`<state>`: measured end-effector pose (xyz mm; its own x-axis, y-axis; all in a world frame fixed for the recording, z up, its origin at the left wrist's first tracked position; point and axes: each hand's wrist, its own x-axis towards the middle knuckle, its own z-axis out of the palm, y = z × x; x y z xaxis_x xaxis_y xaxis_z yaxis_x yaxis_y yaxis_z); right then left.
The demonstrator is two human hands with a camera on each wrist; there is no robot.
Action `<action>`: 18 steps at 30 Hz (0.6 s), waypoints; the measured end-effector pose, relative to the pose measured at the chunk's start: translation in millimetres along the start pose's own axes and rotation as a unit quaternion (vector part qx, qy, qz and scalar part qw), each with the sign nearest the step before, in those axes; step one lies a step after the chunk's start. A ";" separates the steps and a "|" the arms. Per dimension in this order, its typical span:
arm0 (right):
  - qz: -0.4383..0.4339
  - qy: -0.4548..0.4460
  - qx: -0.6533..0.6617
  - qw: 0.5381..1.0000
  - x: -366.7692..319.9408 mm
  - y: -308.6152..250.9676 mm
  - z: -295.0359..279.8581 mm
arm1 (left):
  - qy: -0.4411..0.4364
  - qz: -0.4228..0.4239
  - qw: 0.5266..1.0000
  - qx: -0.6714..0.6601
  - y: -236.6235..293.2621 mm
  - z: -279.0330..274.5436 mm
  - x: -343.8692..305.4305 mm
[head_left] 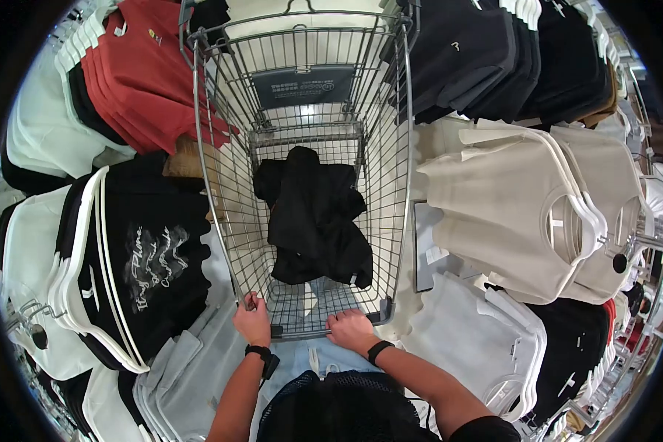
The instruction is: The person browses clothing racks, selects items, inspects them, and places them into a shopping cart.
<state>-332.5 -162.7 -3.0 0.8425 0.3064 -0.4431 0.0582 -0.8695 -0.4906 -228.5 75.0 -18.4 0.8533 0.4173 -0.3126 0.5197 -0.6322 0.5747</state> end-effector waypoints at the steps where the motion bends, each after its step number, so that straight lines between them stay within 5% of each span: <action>1: 0.004 0.004 0.002 1.000 -0.2 0.0 0.3 | 0.004 -0.008 1.000 0.004 7.3 -2.7 -2.3; 5: 0.004 0.016 0.019 1.000 -3.3 -2.5 1.3 | 0.027 0.019 0.989 0.141 22.1 -9.7 -7.7; 7: 0.019 0.001 0.033 0.999 -2.9 -3.5 1.8 | -0.011 0.011 0.999 0.041 14.5 -8.9 -5.9; 18: 0.011 0.022 0.028 0.999 -13.7 -12.4 30.1 | -0.014 0.037 0.999 -0.011 -14.7 -8.5 -9.0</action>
<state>-360.9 -144.4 -13.4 0.8661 0.2692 -0.4212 0.0108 -0.8525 -0.5226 -244.1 86.1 -17.6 0.8902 0.3515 -0.2898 0.4547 -0.6456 0.6136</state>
